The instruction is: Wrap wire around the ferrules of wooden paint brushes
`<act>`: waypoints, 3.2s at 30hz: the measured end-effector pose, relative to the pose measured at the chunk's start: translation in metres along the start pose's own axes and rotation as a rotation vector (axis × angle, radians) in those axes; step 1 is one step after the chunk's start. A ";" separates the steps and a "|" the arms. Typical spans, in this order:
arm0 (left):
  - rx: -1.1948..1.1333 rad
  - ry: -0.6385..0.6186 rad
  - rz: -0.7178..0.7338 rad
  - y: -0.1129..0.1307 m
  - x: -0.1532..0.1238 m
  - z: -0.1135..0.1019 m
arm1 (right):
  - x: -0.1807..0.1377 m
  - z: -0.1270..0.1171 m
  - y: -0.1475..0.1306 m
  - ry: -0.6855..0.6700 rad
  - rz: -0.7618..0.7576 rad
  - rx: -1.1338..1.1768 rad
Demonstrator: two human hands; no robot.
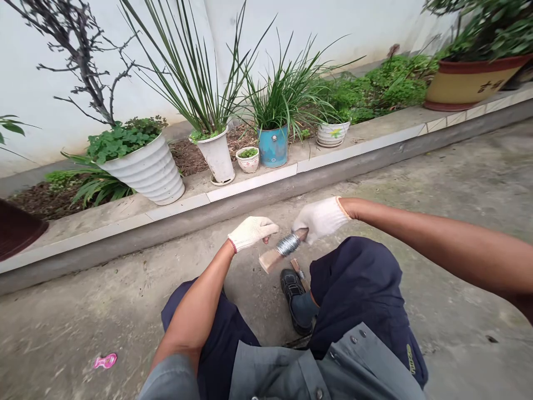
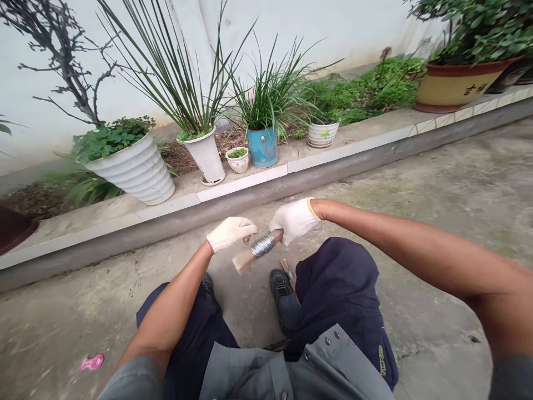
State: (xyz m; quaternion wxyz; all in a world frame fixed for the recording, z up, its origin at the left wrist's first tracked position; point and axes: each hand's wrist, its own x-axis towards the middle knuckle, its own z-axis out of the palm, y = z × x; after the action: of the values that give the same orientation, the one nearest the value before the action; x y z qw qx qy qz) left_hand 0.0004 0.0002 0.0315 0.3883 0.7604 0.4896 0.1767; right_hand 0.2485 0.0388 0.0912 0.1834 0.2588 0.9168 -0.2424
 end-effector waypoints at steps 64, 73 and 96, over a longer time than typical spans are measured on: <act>0.246 0.053 0.010 0.004 -0.009 -0.013 | -0.001 -0.011 0.000 -0.048 0.055 -0.146; -0.032 0.068 0.095 0.006 -0.008 0.000 | 0.012 -0.045 -0.001 0.613 0.331 -0.099; 0.169 0.080 0.009 0.005 -0.007 -0.011 | -0.001 -0.011 -0.007 0.060 0.028 -0.037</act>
State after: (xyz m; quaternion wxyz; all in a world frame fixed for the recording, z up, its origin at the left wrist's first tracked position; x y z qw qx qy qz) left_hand -0.0070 -0.0025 0.0430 0.3022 0.7850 0.5145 0.1667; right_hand 0.2432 0.0397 0.1033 0.1639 0.2754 0.9226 -0.2148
